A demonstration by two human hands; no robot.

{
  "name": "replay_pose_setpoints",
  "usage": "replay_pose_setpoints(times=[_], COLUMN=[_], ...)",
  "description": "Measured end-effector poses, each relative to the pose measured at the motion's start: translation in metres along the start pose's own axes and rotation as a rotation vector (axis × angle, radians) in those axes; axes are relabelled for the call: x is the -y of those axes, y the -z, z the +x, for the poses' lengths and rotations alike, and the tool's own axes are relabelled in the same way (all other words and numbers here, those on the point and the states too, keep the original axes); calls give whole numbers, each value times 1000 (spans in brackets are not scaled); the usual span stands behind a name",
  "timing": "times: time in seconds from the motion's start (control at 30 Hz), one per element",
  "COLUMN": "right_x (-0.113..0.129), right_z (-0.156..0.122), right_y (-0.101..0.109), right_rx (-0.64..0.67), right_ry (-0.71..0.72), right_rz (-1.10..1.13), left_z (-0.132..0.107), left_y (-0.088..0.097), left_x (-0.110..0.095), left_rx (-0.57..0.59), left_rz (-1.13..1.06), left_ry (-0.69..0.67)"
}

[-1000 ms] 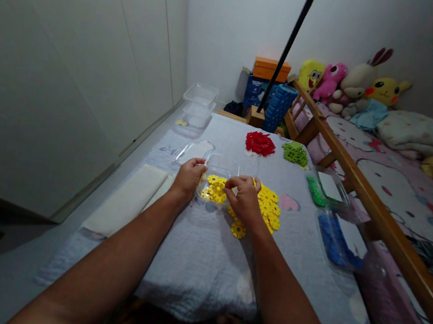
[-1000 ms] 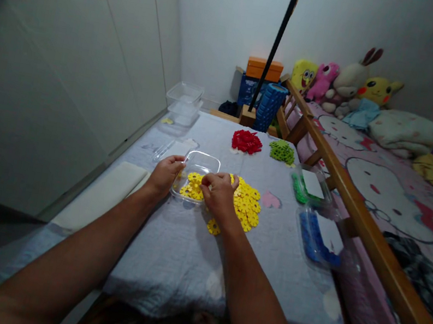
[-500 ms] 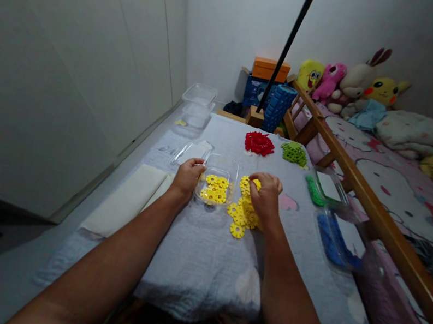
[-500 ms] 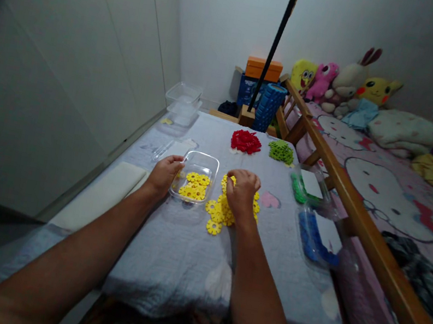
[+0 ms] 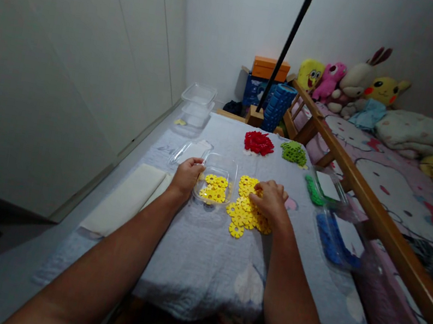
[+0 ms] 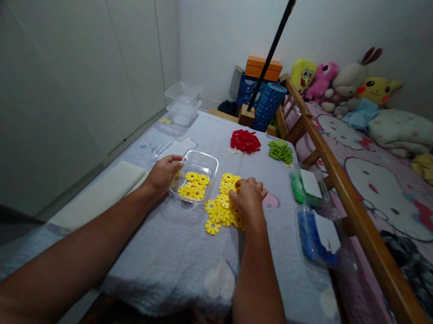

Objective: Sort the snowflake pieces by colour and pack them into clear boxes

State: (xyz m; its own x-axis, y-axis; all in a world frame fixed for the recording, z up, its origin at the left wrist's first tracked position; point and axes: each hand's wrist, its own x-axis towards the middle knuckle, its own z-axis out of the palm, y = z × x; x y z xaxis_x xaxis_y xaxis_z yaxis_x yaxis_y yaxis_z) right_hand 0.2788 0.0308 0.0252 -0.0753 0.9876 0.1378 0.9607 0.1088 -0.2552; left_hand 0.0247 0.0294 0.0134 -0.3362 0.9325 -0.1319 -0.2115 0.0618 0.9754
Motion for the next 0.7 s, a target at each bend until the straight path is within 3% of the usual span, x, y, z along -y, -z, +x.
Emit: replay_pose_setpoints(times=[0.17,0.3,0.43,0.53,0.7], right_x=[-3,1,18,35,54], right_z=[4,7,5,-1,-8], right_y=[0,2,3,2,-3], right_rx=[-12,-15,-208,-304,-262], right_ry=[-22,-9,-4,37,127], right_rz=[148,470,744,789,653], left_z=[-3,-4,-3,-1,1], left_y=[-1,-1,-1,0,0], left_x=[-5,-6,-4,-2,0], left_rx=[-18,-14,-14,-18,-12], left_rz=[22,24,24,29,28], left_ry=[-5,-4,-9,-10,-12])
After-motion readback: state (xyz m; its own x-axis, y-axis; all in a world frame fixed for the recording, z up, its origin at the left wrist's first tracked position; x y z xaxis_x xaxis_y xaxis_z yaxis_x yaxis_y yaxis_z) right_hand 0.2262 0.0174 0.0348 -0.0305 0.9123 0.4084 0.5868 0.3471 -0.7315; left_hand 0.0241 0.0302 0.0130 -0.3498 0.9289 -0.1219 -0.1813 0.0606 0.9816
